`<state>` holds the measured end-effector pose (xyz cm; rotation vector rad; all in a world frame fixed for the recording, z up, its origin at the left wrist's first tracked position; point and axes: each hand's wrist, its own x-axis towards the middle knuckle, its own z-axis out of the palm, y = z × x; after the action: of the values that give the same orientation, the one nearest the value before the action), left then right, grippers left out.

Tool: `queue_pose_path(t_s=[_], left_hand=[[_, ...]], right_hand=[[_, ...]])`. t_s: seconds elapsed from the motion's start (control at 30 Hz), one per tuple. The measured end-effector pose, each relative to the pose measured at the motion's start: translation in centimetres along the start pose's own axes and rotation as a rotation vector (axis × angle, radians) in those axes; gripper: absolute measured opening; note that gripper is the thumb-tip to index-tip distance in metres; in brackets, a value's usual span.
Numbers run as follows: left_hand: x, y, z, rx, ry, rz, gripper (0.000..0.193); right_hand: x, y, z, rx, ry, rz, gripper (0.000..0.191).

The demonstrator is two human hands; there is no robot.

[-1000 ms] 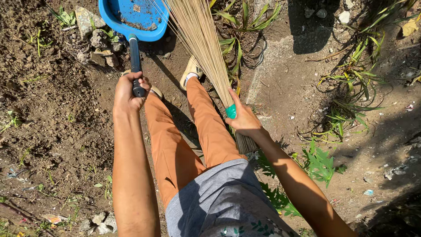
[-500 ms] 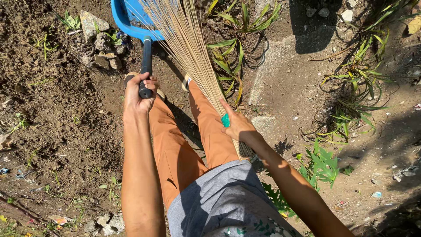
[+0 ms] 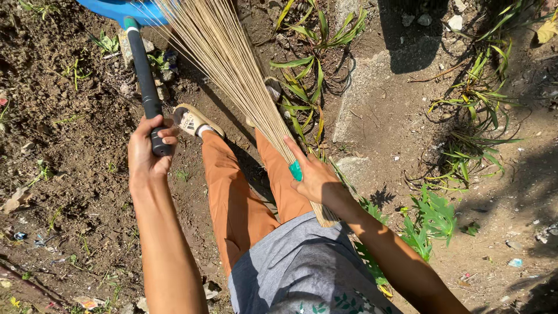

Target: The person sweeps debris and leaves on a dirt path using a traditional broom and a blue dustpan, then transfers the collected debris into a green bucket. The person repeats this process multiple times along the path.

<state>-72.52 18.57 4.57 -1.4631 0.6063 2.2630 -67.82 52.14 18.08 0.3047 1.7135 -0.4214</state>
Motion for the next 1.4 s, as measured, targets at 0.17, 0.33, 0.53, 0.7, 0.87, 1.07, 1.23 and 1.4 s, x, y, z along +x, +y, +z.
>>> queue_pose_path(t_s=[0.17, 0.33, 0.53, 0.7, 0.87, 1.07, 1.23, 1.4], left_hand=[[3.6, 0.1, -1.5, -0.035, 0.095, -0.115, 0.039], [9.2, -2.6, -0.5, -0.143, 0.114, -0.246, 0.023], [10.4, -6.7, 1.7, -0.268, 0.157, -0.323, 0.018], [8.9, -7.5, -0.6, -0.279, 0.1, -0.334, 0.018], [5.9, -7.0, -3.4, -0.165, 0.107, -0.303, 0.017], [6.7, -7.6, -2.3, -0.022, 0.18, -0.261, 0.016], [8.4, -8.9, -1.0, -0.038, 0.164, -0.278, 0.017], [6.2, -7.1, -3.0, -0.189, 0.149, -0.292, 0.02]], right_hand=[[-5.0, 1.6, -1.0, 0.233, 0.169, -0.043, 0.112], [-0.4, 1.7, -3.1, 0.348, 0.291, -0.003, 0.109], [7.4, 0.9, 0.3, 0.264, 0.254, -0.147, 0.113], [1.7, 3.3, 3.2, 0.187, -0.133, 0.177, 0.109], [-4.4, 4.4, 1.5, 0.366, 0.1, -0.289, 0.111], [0.2, 5.4, 0.9, 0.404, 0.071, 0.15, 0.11], [6.2, 4.9, 2.3, 0.473, 0.212, -0.354, 0.111], [1.9, 5.3, 1.7, 0.287, -0.153, 0.022, 0.11]])
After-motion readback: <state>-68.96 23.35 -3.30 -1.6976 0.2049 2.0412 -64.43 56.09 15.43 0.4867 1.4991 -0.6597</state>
